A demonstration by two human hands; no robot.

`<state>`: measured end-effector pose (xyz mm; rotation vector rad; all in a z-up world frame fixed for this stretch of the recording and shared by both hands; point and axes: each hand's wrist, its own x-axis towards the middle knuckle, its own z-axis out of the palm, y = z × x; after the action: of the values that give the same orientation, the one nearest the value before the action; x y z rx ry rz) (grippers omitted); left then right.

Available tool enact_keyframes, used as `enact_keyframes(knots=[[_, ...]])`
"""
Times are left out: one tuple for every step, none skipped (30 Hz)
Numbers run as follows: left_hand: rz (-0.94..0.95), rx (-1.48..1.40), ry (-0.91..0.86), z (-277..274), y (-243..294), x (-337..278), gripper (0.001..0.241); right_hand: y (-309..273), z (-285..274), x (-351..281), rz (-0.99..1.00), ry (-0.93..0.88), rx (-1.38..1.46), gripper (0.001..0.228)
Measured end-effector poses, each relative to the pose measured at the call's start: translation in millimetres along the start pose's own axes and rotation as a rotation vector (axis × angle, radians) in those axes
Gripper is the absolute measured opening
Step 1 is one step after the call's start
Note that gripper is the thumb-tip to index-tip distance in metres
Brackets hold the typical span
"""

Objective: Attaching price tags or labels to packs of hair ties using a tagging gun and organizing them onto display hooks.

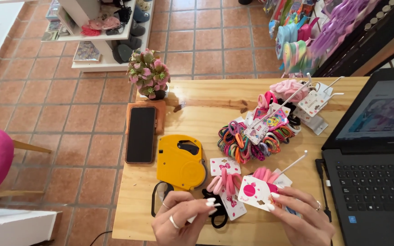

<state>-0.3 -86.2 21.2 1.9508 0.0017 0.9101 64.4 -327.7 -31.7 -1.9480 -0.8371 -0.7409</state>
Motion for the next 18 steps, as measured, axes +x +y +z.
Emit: enact_keyframes(knots=[[0.007,-0.029,-0.032,0.2,4.1,2.7,0.014,-3.2,-1.4,5.9,0.012,-0.019,0.035,0.008],[0.015,-0.059,-0.066,0.7,8.0,5.6,0.01,-6.2,-2.9,11.8,0.024,-0.037,0.07,0.011],[0.016,-0.061,-0.064,4.0,4.0,4.9,0.01,-6.9,1.4,6.6,0.022,-0.037,0.068,0.011],[0.04,-0.149,-0.136,6.6,0.5,3.7,0.008,-8.9,5.3,0.4,0.214,0.041,0.051,0.01],[0.063,-0.238,-0.207,9.3,-3.1,2.4,0.007,-10.9,9.4,-6.0,0.405,0.12,0.034,0.009],[0.061,-0.237,-0.207,12.4,-2.2,1.2,0.007,-6.2,11.2,-14.9,0.407,0.119,0.035,0.009],[-0.069,-0.294,-0.29,15.3,-1.2,-0.1,0.008,-1.8,13.0,-23.8,0.516,0.171,0.106,0.019],[-0.197,-0.348,-0.37,18.2,-0.4,-0.6,0.009,3.6,15.6,-31.8,0.622,0.224,0.18,0.031],[-0.197,-0.345,-0.367,21.6,0.6,-1.5,0.009,0.9,15.9,-29.6,0.621,0.222,0.184,0.031],[-0.288,-0.377,-0.361,25.5,0.8,-1.0,0.009,-0.5,17.1,-26.4,0.64,0.223,0.201,0.03],[-0.378,-0.408,-0.355,29.8,0.9,-0.5,0.009,-1.6,18.2,-23.2,0.659,0.224,0.219,0.03],[-0.377,-0.408,-0.357,30.9,1.1,1.8,0.009,-4.3,18.3,-21.0,0.66,0.226,0.219,0.03],[-0.428,-0.353,-0.366,32.4,1.2,4.1,0.009,-6.7,18.5,-19.0,0.661,0.222,0.236,0.03],[-0.479,-0.297,-0.375,33.8,1.2,6.0,0.009,-9.2,18.6,-17.3,0.662,0.217,0.253,0.03],[-0.478,-0.297,-0.377,35.0,-0.5,6.5,0.009,-9.9,19.1,-16.3,0.664,0.22,0.253,0.03],[-0.477,-0.317,-0.364,36.1,-1.7,6.3,0.008,-11.2,19.1,-15.8,0.66,0.21,0.261,0.03],[-0.475,-0.336,-0.35,37.1,-3.0,6.3,0.007,-12.5,19.0,-15.2,0.656,0.201,0.268,0.031],[-0.475,-0.338,-0.353,37.7,-3.8,5.0,0.007,-12.6,18.9,-15.3,0.657,0.204,0.266,0.031]])
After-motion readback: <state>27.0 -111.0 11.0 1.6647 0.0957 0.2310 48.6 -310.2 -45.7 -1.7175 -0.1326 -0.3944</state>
